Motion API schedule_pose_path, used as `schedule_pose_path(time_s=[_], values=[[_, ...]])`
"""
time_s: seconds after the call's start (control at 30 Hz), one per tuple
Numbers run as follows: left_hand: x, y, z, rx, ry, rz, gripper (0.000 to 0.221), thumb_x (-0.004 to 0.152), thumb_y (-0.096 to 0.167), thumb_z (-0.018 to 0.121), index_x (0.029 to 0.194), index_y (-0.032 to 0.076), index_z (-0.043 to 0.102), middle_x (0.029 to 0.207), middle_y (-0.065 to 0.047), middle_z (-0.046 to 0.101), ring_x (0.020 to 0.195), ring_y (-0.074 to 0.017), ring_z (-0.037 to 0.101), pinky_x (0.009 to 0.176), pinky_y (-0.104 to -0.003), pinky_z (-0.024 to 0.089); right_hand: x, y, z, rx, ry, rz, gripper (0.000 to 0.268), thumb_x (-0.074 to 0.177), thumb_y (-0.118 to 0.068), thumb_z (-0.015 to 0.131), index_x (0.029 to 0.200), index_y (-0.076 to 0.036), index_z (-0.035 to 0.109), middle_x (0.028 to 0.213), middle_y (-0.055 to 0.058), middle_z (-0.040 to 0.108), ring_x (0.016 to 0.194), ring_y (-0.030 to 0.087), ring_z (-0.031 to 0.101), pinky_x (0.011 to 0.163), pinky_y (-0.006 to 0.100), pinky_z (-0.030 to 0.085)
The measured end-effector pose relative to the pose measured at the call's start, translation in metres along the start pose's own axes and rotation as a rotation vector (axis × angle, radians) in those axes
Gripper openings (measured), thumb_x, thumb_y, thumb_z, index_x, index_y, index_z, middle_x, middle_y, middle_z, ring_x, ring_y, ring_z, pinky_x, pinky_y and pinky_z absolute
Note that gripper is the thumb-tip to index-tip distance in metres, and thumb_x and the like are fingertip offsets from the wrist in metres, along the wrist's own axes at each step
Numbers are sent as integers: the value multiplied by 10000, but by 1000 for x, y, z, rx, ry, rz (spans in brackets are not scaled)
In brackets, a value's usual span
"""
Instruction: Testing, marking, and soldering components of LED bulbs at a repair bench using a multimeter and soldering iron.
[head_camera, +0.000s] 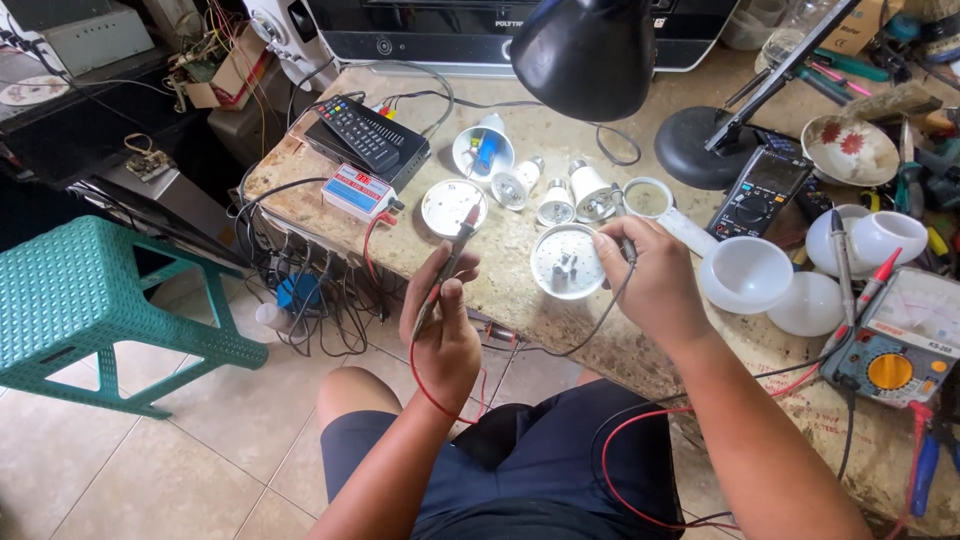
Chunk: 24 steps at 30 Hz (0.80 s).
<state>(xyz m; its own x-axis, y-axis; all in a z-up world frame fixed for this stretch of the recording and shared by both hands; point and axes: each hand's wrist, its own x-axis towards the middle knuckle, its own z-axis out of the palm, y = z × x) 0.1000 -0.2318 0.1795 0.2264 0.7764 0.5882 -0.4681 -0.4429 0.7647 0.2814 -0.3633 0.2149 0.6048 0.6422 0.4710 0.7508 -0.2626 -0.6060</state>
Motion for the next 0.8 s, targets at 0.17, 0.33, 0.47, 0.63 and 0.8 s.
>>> schedule_pose_path(time_s=[0.17, 0.33, 0.47, 0.63, 0.8], values=[[-1, -19, 24, -112, -94, -99, 322, 1102, 201, 415, 1325, -15, 501, 1207, -213, 703, 1096, -306, 719, 906, -436, 601, 5, 1, 7, 15, -5, 108, 100, 991, -192, 712, 939, -111, 740, 675, 83, 631, 653, 262, 688, 652, 381, 551], [6, -14, 43, 134, -72, -95, 210, 1048, 94, 560, 1226, -15, 581, 989, -156, 778, 890, -221, 767, 818, -354, 623, 6, -11, 9, 80, 65, 216, 74, 936, -127, 682, 955, -96, 747, 743, 125, 667, 693, 268, 693, 662, 391, 551], [3, -11, 52, 166, -122, -109, 217, 1052, 107, 543, 1223, -9, 610, 1041, -194, 777, 982, -322, 761, 819, -429, 624, 5, -15, 11, 113, 100, 254, 80, 905, -126, 690, 951, -88, 744, 764, 140, 681, 735, 297, 697, 678, 406, 545], [-3, -20, 62, 281, -167, -119, 179, 1051, 160, 537, 1176, 58, 613, 1006, -118, 796, 875, -283, 783, 758, -406, 627, 3, -22, 10, 178, 123, 365, 105, 886, -110, 657, 955, -73, 729, 771, 133, 684, 661, 224, 668, 607, 388, 556], [0, -33, 69, 241, -188, -23, 201, 1055, 172, 533, 1176, 40, 624, 995, -152, 781, 890, -329, 777, 768, -420, 625, 3, 8, 9, 167, 128, 274, 101, 904, -117, 701, 956, -32, 719, 761, 156, 661, 695, 269, 674, 624, 402, 564]])
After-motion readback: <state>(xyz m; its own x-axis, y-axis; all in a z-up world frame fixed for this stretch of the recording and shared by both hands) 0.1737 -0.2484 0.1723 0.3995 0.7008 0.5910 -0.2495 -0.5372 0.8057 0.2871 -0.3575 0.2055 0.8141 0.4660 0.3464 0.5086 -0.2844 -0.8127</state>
